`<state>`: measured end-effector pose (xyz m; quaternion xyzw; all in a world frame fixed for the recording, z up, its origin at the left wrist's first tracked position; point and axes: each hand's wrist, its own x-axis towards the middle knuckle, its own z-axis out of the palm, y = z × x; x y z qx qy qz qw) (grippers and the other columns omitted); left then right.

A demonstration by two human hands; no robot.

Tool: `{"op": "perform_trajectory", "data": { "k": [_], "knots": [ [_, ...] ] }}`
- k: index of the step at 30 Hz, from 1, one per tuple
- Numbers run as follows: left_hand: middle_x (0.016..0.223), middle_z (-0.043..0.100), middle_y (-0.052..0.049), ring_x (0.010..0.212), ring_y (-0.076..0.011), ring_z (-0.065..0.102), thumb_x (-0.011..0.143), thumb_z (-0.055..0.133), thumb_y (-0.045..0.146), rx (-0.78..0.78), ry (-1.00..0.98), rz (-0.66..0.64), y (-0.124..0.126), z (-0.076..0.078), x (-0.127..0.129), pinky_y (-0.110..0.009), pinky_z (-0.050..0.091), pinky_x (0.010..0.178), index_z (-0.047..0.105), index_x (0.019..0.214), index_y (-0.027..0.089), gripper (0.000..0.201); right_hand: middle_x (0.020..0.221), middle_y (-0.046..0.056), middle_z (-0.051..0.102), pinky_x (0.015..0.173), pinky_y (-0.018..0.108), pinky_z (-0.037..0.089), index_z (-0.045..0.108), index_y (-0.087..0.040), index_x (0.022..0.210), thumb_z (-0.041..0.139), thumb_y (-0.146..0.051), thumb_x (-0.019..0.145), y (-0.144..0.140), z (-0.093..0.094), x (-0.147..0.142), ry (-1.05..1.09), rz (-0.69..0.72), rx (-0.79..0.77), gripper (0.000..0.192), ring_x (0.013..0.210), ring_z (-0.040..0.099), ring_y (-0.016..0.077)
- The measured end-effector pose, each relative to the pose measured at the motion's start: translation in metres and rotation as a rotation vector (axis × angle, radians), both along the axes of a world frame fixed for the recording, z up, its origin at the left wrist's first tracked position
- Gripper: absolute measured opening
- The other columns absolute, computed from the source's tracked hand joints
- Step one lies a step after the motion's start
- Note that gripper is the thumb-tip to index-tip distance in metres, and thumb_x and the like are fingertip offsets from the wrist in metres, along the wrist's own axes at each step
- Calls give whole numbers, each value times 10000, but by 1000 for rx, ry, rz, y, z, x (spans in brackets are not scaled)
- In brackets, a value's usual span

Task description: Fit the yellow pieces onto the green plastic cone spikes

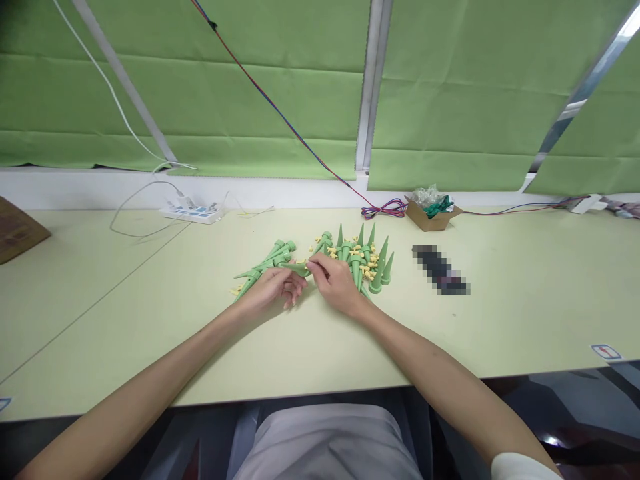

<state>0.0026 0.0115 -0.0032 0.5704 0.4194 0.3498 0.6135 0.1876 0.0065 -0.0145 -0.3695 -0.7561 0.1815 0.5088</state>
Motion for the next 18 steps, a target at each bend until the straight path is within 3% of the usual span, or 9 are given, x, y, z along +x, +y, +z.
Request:
{"op": "perform_trajectory", "data": {
  "k": [8, 12, 18],
  "knots": [
    [655, 615, -60, 491, -125, 571, 886, 617, 628, 38, -3, -25, -1, 1, -1, -244, 431, 431, 701, 788, 114, 530, 604, -43, 477, 550, 274, 348, 555, -221, 844, 474, -342, 1011, 2, -2, 1, 4, 21, -34, 221, 521, 421, 125],
    [586, 579, -29, 478, -117, 526, 864, 622, 670, 143, 52, -61, -3, 3, -3, -250, 419, 467, 634, 753, 152, 530, 605, -41, 481, 541, 272, 343, 554, -220, 843, 462, -368, 1018, 3, -3, 2, -4, 19, -38, 246, 520, 415, 126],
    [592, 558, 11, 527, -125, 506, 881, 660, 541, 340, 202, 8, -11, 10, -4, -257, 378, 518, 563, 757, 199, 377, 628, -37, 477, 542, 269, 338, 547, -220, 835, 460, -377, 1016, 3, -3, 2, -18, 1, -19, 254, 530, 403, 124]
  ]
}}
